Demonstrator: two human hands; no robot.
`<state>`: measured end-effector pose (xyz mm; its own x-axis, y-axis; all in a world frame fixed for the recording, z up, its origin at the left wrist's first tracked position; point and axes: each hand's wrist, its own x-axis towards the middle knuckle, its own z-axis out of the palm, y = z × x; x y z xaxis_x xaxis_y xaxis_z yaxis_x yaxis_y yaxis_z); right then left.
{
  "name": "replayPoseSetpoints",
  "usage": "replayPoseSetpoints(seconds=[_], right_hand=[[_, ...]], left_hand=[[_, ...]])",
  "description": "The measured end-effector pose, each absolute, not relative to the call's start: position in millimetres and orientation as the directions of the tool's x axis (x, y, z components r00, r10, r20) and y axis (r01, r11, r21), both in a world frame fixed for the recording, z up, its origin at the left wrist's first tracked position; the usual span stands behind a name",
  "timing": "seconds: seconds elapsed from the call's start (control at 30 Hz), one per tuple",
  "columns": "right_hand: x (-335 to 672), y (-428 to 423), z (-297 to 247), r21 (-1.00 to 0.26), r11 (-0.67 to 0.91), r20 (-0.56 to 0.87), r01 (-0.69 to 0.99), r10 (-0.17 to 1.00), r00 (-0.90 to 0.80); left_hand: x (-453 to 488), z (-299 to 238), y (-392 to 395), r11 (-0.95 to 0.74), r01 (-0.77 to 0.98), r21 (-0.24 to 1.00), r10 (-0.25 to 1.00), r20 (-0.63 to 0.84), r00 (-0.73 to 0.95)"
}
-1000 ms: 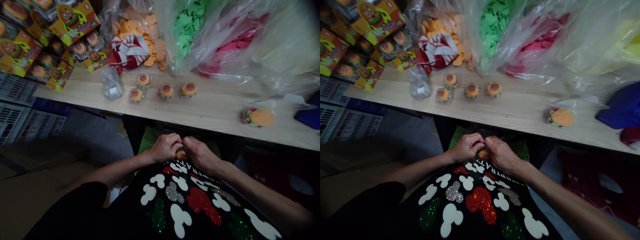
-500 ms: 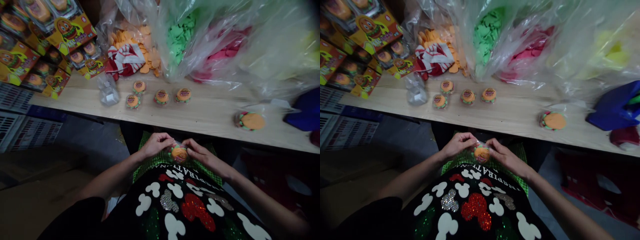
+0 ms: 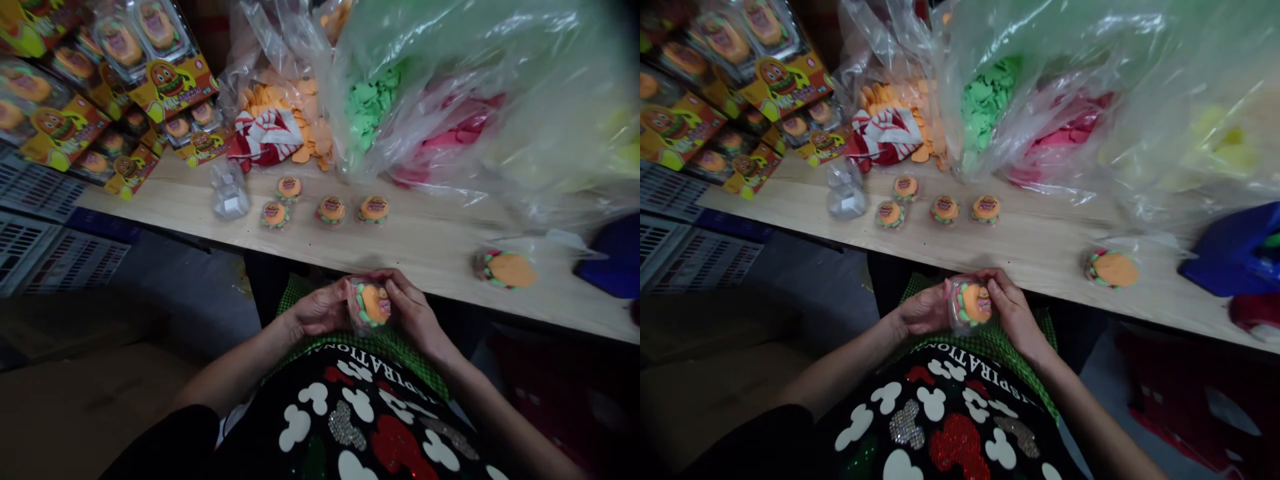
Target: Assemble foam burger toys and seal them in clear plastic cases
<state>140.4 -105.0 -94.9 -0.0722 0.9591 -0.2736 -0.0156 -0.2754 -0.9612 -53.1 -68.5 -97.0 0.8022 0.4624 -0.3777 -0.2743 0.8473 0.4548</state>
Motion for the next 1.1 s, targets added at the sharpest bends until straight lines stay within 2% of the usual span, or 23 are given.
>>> replayPoseSetpoints(seconds=[0.1, 0.2, 0.37, 0.47, 0.57, 0.7, 0.93, 1.1], right_hand=[[145, -82, -67, -0.96, -0.081, -0.087, 0.268, 0.996, -0.01], [151, -70, -29, -0.825, 0.092, 0.074, 0.557, 0.996, -0.055], [153, -79, 28, -0.586, 0.369, 0.068, 0.721, 0.91, -0.41], [151, -81, 42, -0.432, 0.498, 0.088, 0.752, 0.853, -0.514], [151, -75, 49, -0.418, 0.517, 0.063, 0.747, 0.837, -0.544], [163, -60, 61, -0.488, 0.501, -0.015, 0.715, 0.814, -0.581], [189, -36, 69, -0.679, 0.294, -0.153, 0.673, 0.839, -0.521], [189, -35, 72, -0.701, 0.271, -0.146, 0.66, 0.851, -0.505]], left_hand=[[-39, -82, -62, 0.879, -0.351, 0.322, 0.447, -0.306, 0.84], [-26, -68, -54, 0.855, -0.473, 0.211, 0.514, -0.222, 0.829], [-12, -45, -43, 0.796, -0.585, 0.158, 0.605, -0.153, 0.782], [-11, -41, -39, 0.782, -0.598, 0.174, 0.622, -0.171, 0.764], [-12, -47, -36, 0.814, -0.538, 0.216, 0.57, -0.122, 0.813], [-16, -61, -33, 0.836, -0.47, 0.284, 0.509, -0.078, 0.857], [-22, -61, -34, 0.872, -0.426, 0.241, 0.451, -0.061, 0.89], [-22, -52, -38, 0.863, -0.47, 0.185, 0.483, -0.033, 0.875]])
